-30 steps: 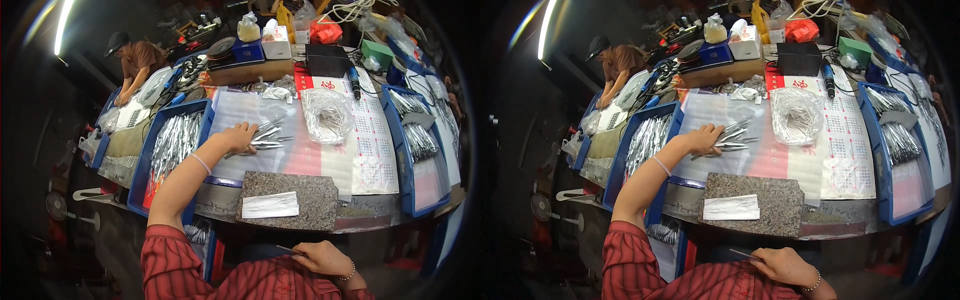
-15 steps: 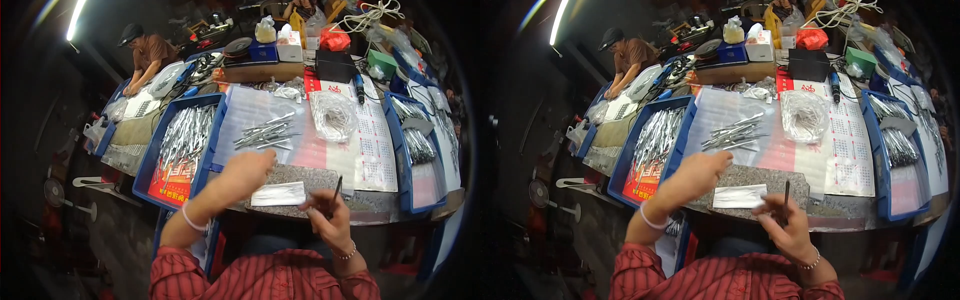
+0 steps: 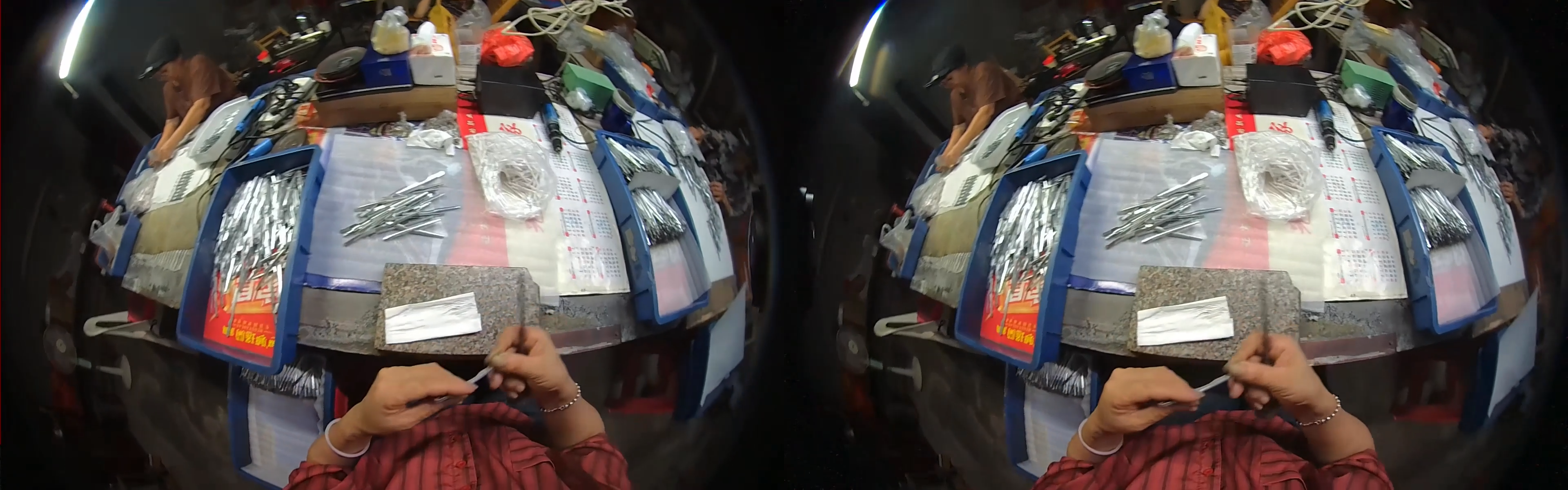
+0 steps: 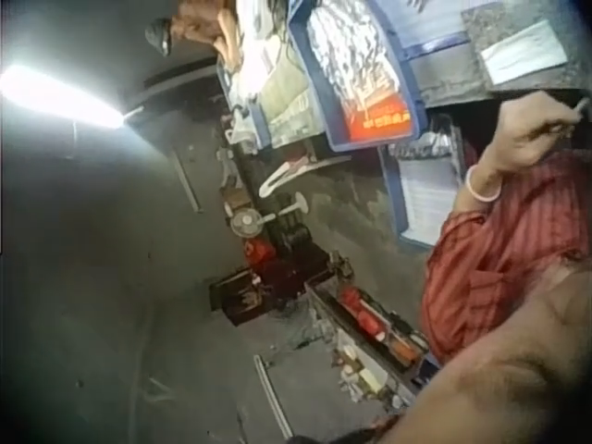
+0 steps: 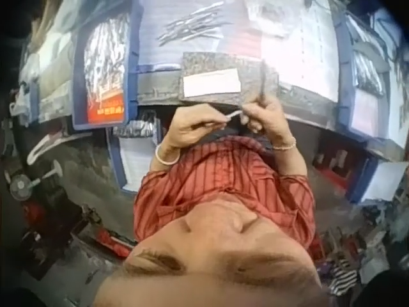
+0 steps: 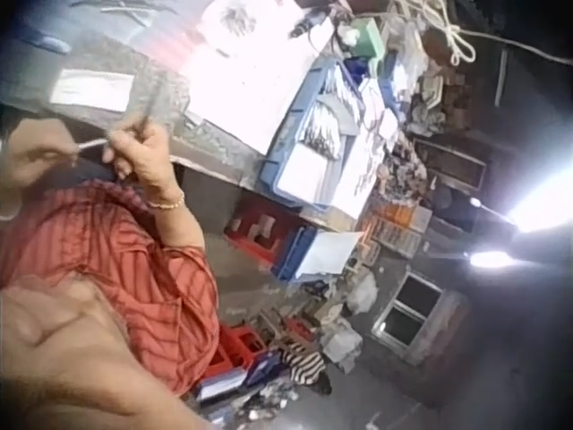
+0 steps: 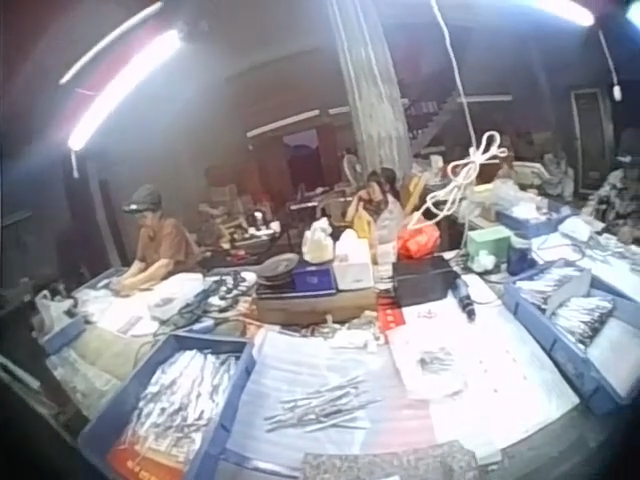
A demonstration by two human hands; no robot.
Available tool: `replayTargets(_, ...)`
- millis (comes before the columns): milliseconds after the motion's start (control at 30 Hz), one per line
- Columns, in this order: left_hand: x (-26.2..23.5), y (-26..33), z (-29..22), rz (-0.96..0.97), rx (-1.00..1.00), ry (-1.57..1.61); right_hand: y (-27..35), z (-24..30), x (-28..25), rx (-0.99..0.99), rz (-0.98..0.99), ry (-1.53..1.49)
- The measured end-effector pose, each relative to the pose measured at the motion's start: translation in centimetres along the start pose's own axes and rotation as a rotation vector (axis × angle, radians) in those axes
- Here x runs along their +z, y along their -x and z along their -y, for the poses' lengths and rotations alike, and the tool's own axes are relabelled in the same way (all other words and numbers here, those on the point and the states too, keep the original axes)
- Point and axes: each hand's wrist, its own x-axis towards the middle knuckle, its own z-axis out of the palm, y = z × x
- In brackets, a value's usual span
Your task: Sorting and assembling small metal pins into trays and paper envelopes at a workshop bench.
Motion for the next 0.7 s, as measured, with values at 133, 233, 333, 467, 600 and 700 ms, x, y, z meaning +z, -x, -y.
replayTargets(133, -0.9, 1.5, 1.1, -0.081, 0.005, 0.039, -1.2, 1.7, -1.2, -0.107, 0.025, 0.590)
replayTargets(233, -1.6, 2.6, 2.0, -0.179, 0.043, 0.014, -4.0, 5.6, -3.7, -0.524, -0.360, 0.914)
replayTargets(333, -1.8, 3.3, 2.8, -0.259, 0.024, 0.034, -9.5, 10.1, -7.2, -0.569, -0.517, 1.139)
replayTargets(467, -1.4, 4.4, 3.9, -0.348, -0.115, 0.264, -16.8, 11.3, -10.5, -0.545, -0.486, 1.485)
replayTargets(600, -0.7, 4.7, 3.9, -0.402, -0.228, 0.419, -20.8, 10.6, -13.0, -0.386, -0.512, 1.700)
replayTargets(700, -0.9, 5.1, 4.3, -0.398, -0.256, 0.461, -21.6, 10.6, -12.9, -0.384, -0.519, 1.714)
